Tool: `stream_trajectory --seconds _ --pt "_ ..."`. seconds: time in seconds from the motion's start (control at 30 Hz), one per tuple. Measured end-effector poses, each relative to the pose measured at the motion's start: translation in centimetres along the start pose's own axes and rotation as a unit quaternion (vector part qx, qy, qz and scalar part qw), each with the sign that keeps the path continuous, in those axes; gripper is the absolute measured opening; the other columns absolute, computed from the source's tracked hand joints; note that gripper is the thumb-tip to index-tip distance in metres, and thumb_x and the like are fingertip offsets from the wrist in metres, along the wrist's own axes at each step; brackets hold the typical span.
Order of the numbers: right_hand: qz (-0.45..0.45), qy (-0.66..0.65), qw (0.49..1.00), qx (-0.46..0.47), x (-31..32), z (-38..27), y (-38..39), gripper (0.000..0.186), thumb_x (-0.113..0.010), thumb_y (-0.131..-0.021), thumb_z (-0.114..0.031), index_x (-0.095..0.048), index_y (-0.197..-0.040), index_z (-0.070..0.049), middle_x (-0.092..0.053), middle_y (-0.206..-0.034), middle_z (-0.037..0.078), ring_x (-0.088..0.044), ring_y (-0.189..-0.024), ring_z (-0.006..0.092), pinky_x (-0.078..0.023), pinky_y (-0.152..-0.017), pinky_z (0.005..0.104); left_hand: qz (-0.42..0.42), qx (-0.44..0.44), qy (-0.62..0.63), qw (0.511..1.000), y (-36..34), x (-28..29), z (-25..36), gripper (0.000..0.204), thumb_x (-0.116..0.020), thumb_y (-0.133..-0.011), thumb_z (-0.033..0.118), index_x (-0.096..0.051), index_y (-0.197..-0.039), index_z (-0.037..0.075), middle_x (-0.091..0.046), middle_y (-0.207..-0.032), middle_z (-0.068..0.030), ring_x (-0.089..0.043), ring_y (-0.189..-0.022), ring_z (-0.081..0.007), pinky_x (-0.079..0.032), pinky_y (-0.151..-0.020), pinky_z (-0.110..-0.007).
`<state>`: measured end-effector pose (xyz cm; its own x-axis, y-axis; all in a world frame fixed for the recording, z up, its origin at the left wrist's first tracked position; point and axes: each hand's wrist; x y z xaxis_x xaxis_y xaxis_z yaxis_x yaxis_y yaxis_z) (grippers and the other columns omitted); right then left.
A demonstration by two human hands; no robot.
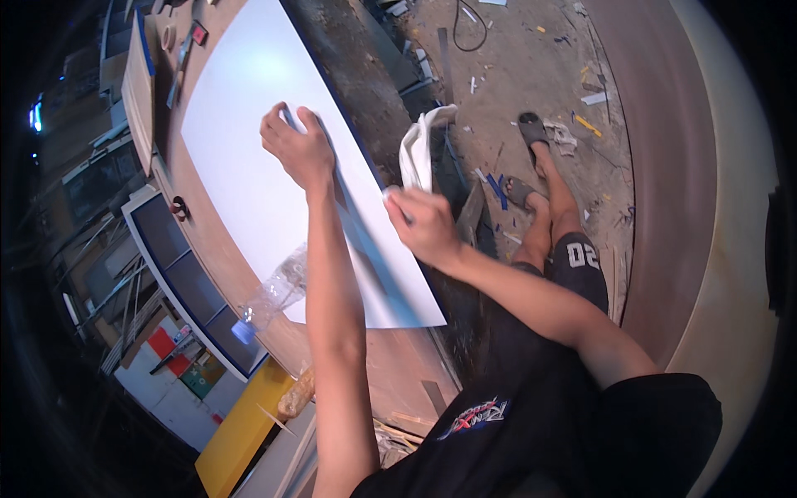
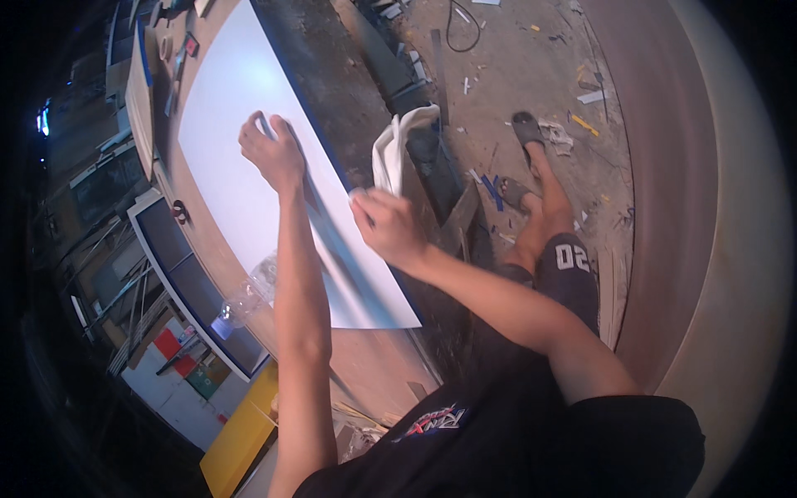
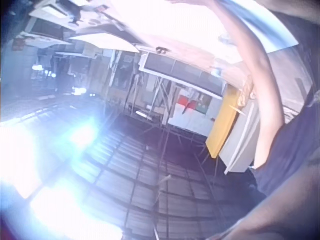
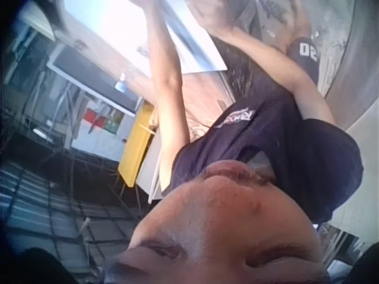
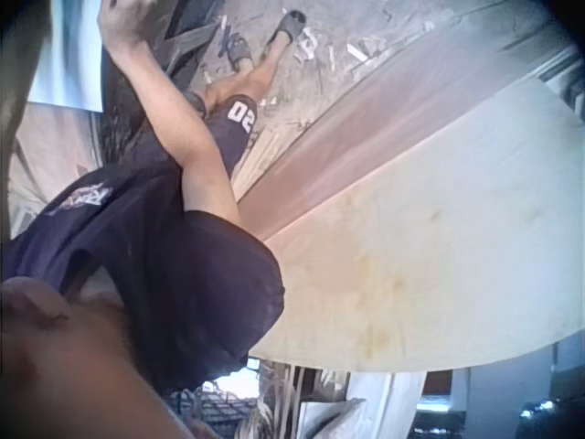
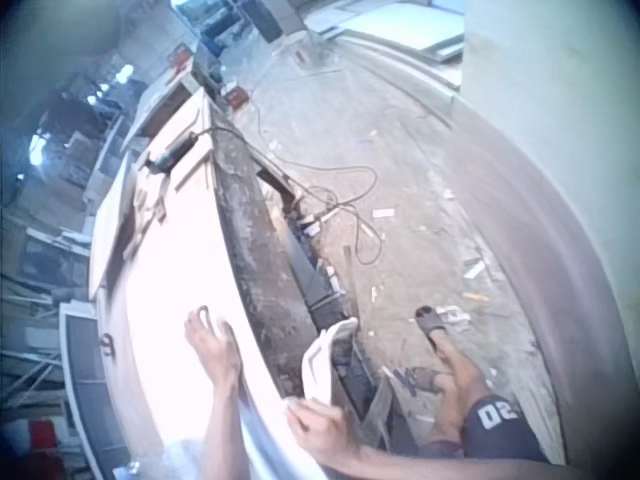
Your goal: The person wipes a white rectangular panel with a wet cloth, then moves blue and white panels to a stack. The person then places a wooden panel on the workbench and sands its edges with an electric sander.
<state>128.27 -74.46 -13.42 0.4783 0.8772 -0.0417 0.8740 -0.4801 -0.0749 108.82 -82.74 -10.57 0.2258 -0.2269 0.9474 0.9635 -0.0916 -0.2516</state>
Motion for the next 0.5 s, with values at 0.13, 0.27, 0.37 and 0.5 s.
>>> stream_trajectory --seconds 0.13,0.27,0.37,0.5 --pt "-0.098 0.034 0.993 -0.062 4.7 -2.7 9.7 0.005 -0.066 -0.09 -0.003 -0.067 -0.093 0.0 -0.06 -0.073 0.016 -0.063 -0.064 0.0337 -0.048 -0.055 0.0406 0.008 0.011 0.033 0.999 -0.2 0.2 0.8 0.045 -0.053 -0.097 0.033 -0.054 -0.131 0.002 -0.047 -0.137 -0.02 -0.041 -0.131 -0.0374 -0.036 -0.11 -0.047" --pt "-0.226 0.072 0.964 -0.119 8.9 -4.8 18.0 0.014 -0.062 -0.094 -0.012 -0.066 -0.087 -0.001 -0.061 -0.074 0.017 -0.063 -0.065 0.0355 -0.049 -0.055 0.044 0.014 0.003 0.058 0.998 0.2 0.7 1.4 0.045 -0.053 -0.097 0.028 -0.053 -0.131 -0.001 -0.047 -0.138 -0.0213 -0.041 -0.131 -0.0377 -0.035 -0.111 -0.047" --pt "-0.553 0.089 0.825 -0.075 11.9 -5.7 23.0 0.024 -0.057 -0.096 -0.022 -0.068 -0.089 -0.001 -0.066 -0.083 0.018 -0.067 -0.081 0.0386 -0.054 -0.074 0.0482 0.075 -0.01 0.063 0.995 2.3 0.8 -1.5 0.046 -0.054 -0.097 0.019 -0.047 -0.135 -0.006 -0.046 -0.14 -0.0252 -0.04 -0.133 -0.0405 -0.033 -0.112 -0.048" --pt "-0.486 0.07 0.861 -0.128 11.8 -6.1 16.7 0.024 -0.064 -0.091 -0.022 -0.072 -0.097 -0.001 -0.071 -0.095 0.021 -0.068 -0.091 0.0387 -0.053 -0.084 0.0453 -0.02 -0.079 0.296 0.952 11.8 5.7 3.9 0.04 -0.06 -0.094 0.011 -0.054 -0.13 -0.005 -0.06 -0.125 -0.0251 -0.056 -0.119 -0.0392 -0.043 -0.104 -0.045"
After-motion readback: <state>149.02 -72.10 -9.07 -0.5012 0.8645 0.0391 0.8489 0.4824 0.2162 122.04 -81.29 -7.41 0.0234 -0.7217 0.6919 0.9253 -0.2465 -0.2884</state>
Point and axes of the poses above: each hand's wrist, its own y-axis away from the middle knuckle, its own x-axis out of the back of the hand, z = x × y
